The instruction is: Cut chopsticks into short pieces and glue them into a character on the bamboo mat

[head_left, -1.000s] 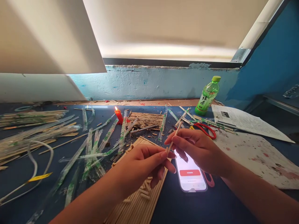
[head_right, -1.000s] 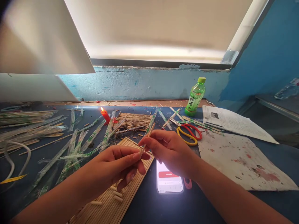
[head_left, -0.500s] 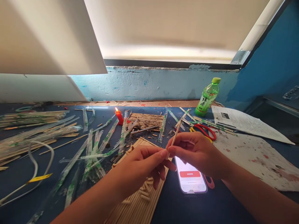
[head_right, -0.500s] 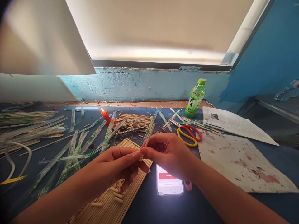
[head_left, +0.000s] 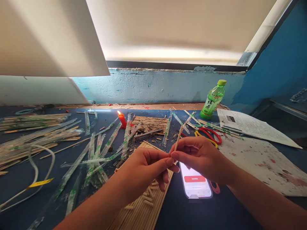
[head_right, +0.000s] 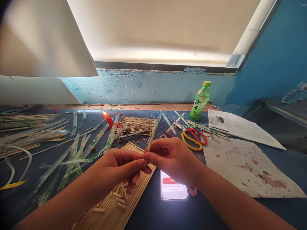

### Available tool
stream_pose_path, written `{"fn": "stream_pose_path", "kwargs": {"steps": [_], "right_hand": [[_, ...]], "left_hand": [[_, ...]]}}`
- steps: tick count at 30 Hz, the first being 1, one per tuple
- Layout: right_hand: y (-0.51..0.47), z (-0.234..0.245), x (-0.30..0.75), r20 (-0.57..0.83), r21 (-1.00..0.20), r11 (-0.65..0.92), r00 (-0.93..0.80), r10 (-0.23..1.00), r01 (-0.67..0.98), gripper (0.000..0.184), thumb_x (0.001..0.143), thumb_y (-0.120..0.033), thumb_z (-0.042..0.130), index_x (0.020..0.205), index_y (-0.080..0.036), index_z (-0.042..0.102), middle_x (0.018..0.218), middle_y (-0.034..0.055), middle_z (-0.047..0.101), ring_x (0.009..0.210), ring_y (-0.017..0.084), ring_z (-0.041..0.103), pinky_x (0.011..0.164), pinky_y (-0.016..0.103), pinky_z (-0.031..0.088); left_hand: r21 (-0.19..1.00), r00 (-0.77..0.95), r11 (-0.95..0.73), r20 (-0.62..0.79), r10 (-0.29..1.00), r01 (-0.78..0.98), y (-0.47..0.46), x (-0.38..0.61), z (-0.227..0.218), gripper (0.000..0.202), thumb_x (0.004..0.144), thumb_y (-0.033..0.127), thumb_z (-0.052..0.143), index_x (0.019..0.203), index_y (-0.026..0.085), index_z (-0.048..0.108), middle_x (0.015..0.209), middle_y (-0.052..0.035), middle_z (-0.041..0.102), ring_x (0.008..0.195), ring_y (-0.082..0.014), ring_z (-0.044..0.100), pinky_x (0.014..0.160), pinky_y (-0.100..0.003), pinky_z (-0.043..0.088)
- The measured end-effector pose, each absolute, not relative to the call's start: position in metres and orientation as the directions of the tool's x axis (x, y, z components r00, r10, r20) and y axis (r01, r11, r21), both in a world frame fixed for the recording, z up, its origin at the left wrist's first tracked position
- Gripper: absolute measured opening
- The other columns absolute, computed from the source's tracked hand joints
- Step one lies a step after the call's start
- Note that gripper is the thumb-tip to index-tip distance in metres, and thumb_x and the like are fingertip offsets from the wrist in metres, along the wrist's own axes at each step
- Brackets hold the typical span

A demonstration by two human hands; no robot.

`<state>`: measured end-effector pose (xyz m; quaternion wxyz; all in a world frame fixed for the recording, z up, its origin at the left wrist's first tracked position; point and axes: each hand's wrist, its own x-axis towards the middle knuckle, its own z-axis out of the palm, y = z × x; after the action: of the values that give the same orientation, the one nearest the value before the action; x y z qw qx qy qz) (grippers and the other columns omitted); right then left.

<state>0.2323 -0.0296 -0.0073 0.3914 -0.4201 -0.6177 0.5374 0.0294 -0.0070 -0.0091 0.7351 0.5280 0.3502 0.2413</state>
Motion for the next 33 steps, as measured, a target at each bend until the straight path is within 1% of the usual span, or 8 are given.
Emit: {"fn": "stream_pose_path", "kwargs": {"steps": [14, 19, 21, 23, 24, 25, 28, 33], "right_hand": [[-0.03, -0.004, 0.228, 0.005, -0.996, 0.038, -0.365, 0.931, 0.084, 0.019, 0.088, -0.034, 0.073, 0.089, -0.016, 0.071, 0.072, 0.0011, 0.066, 0.063, 0.011, 0.055, 0.05, 0.022, 0.04], [-0.021, 0.003, 0.245, 0.074, -0.956, 0.162, -0.33, 0.941, 0.246, 0.036, 0.097, -0.049, 0.056, 0.101, -0.016, 0.071, 0.072, 0.0023, 0.066, 0.059, 0.012, 0.056, 0.057, 0.026, 0.046], [-0.01, 0.005, 0.266, 0.085, -0.867, 0.189, -0.236, 0.968, 0.462, 0.044, 0.099, -0.053, 0.048, 0.12, -0.018, 0.065, 0.09, 0.0074, 0.072, 0.066, 0.016, 0.062, 0.062, 0.03, 0.05], [0.002, 0.001, 0.292, 0.057, -0.531, 0.087, -0.067, 0.996, 0.843, 0.043, 0.096, -0.051, 0.053, 0.122, -0.02, 0.065, 0.102, 0.0111, 0.072, 0.081, 0.022, 0.066, 0.07, 0.033, 0.05], [0.008, -0.002, 0.304, 0.024, -0.337, -0.003, 0.012, 1.0, 0.942, 0.042, 0.093, -0.049, 0.056, 0.122, -0.02, 0.066, 0.11, 0.0128, 0.071, 0.091, 0.026, 0.067, 0.075, 0.035, 0.049], [0.013, -0.006, 0.315, -0.009, -0.275, -0.046, 0.045, 0.999, 0.96, 0.043, 0.087, -0.044, 0.064, 0.12, -0.016, 0.067, 0.113, 0.0169, 0.07, 0.096, 0.03, 0.066, 0.077, 0.037, 0.049], [0.022, -0.017, 0.335, -0.088, -0.222, -0.084, 0.066, 0.994, 0.971, 0.043, 0.08, -0.038, 0.07, 0.118, -0.016, 0.068, 0.107, 0.0173, 0.072, 0.092, 0.032, 0.068, 0.077, 0.037, 0.048], [0.026, -0.024, 0.342, -0.138, -0.204, -0.129, 0.102, 0.985, 0.97, 0.046, 0.082, -0.032, 0.066, 0.126, -0.017, 0.063, 0.109, 0.0164, 0.072, 0.091, 0.029, 0.069, 0.074, 0.033, 0.048]], "left_hand": [[0.953, 0.614, 0.282, -0.288, 0.735, 0.109, -0.009, 0.029, -0.003, 0.029, 0.087, 0.041, 0.072, 0.085, 0.013, 0.079, 0.054, 0.0003, 0.062, 0.048, -0.0105, 0.057, 0.051, -0.023, 0.049], [0.961, 0.585, 0.268, -0.256, 0.769, 0.068, -0.009, 0.03, -0.005, 0.025, 0.086, 0.038, 0.073, 0.084, 0.014, 0.077, 0.068, -0.0037, 0.07, 0.049, -0.0102, 0.056, 0.049, -0.023, 0.051], [0.967, 0.567, 0.245, -0.242, 0.787, 0.072, -0.009, 0.029, -0.006, 0.024, 0.088, 0.037, 0.071, 0.085, 0.014, 0.077, 0.072, -0.005, 0.071, 0.051, -0.0104, 0.056, 0.05, -0.023, 0.052], [0.972, 0.548, 0.222, -0.227, 0.805, 0.078, -0.008, 0.027, -0.005, 0.024, 0.088, 0.037, 0.07, 0.085, 0.014, 0.077, 0.075, -0.0064, 0.072, 0.052, -0.0107, 0.056, 0.051, -0.024, 0.053], [0.975, 0.536, 0.212, -0.218, 0.816, 0.074, -0.008, 0.026, -0.005, 0.024, 0.088, 0.036, 0.07, 0.086, 0.013, 0.077, 0.078, -0.0073, 0.073, 0.053, -0.0108, 0.056, 0.051, -0.024, 0.053], [0.977, 0.524, 0.203, -0.208, 0.826, 0.067, -0.008, 0.026, -0.004, 0.023, 0.087, 0.036, 0.071, 0.086, 0.013, 0.077, 0.082, -0.0082, 0.074, 0.053, -0.0108, 0.056, 0.05, -0.025, 0.054], [0.981, 0.5, 0.184, -0.191, 0.845, 0.064, -0.007, 0.025, -0.001, 0.024, 0.087, 0.037, 0.072, 0.085, 0.013, 0.076, 0.085, -0.0093, 0.075, 0.053, -0.0107, 0.056, 0.051, -0.025, 0.054], [0.984, 0.493, 0.156, -0.18, 0.852, 0.088, -0.008, 0.025, 0.0, 0.026, 0.088, 0.038, 0.069, 0.085, 0.013, 0.076, 0.079, -0.0085, 0.073, 0.052, -0.0114, 0.057, 0.053, -0.026, 0.053]]}}
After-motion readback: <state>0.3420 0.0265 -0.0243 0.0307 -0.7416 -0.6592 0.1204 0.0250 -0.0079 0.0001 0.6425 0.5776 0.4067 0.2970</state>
